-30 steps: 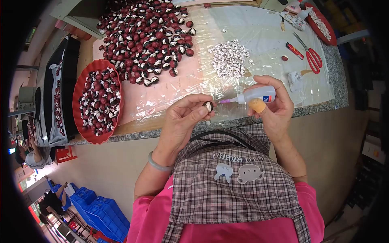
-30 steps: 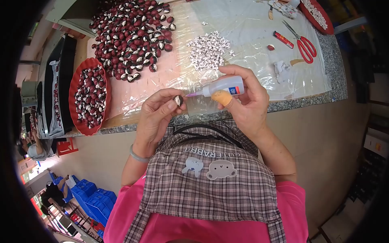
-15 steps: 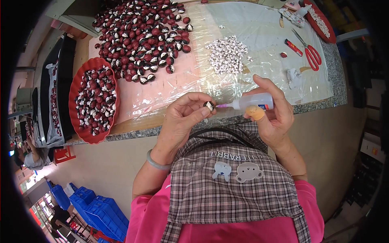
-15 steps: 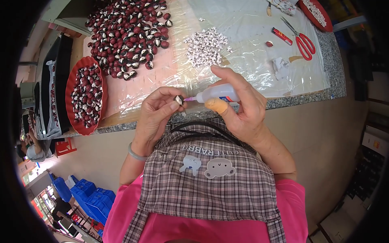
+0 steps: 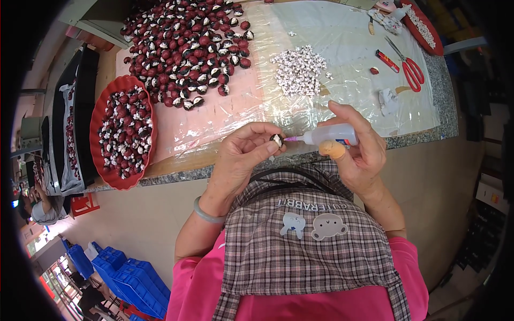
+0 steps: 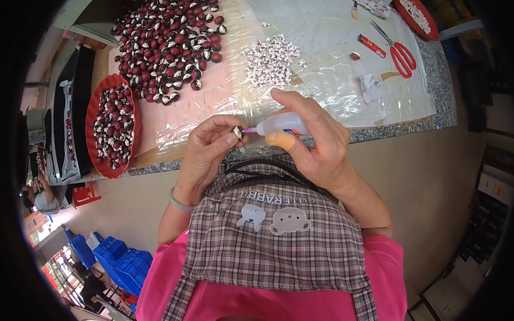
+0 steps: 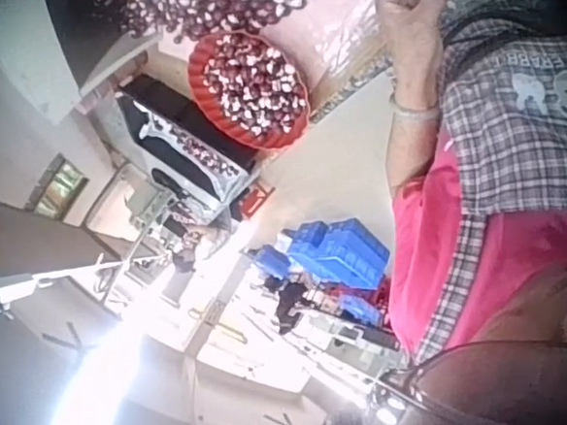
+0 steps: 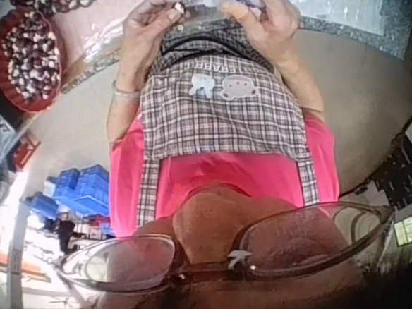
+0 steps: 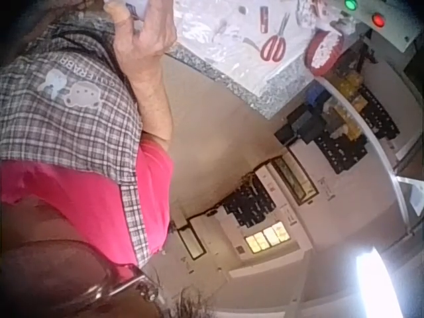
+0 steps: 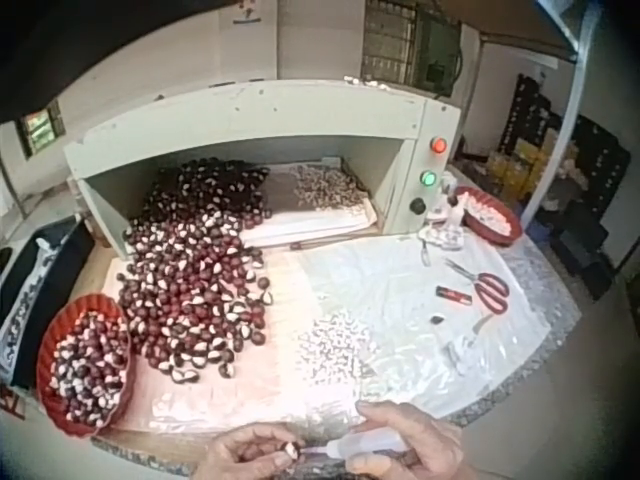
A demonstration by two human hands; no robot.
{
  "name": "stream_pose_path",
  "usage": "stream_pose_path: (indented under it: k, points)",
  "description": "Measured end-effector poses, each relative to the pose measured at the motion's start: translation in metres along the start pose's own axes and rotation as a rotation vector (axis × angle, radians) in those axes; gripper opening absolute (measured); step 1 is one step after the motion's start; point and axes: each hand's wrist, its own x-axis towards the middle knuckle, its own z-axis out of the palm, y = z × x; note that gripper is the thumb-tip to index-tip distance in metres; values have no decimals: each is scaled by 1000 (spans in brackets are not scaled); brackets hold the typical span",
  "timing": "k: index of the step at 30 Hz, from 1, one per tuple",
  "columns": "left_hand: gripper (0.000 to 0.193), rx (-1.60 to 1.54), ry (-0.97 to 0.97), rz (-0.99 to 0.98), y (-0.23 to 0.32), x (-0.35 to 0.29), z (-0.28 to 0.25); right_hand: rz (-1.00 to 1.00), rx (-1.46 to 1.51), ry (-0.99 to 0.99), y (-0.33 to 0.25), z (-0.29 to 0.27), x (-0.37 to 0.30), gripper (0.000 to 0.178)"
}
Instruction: Gluing small white components onto the heads of toy figurines at a factory workbench.
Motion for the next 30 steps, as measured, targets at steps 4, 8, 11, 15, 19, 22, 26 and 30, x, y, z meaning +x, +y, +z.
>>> stream_pose_path:
  k: [4, 8, 11, 15, 19, 22, 26, 30]
  points:
    - [24, 6, -13, 1, 0, 1, -2, -74, -26, -23, 0, -1, 0, 47]
    - [23, 2, 7, -11, 1, 0, -7, -123, 47, -26, 16, -10, 1, 41]
    - [26, -15, 8, 5, 5, -1, -10, 299, 505, 46, 18, -16, 2, 35]
    - [27, -13, 31, 8, 6, -2, -19, 449, 700, 25, 43, -16, 9, 41]
    - [25, 1, 44, 44, 7, 0, -21, 619, 806, -11, 61, -12, 13, 48]
    - [25, 5, 48, 28, 8, -1, -21, 628, 731, 23, 64, -9, 19, 36]
    - [25, -4, 41, 8, 5, 0, -23, 590, 109, -27, 69, -5, 25, 24]
    - [25, -11, 35, 8, 5, 1, -22, 331, -162, -6, 72, -1, 29, 18]
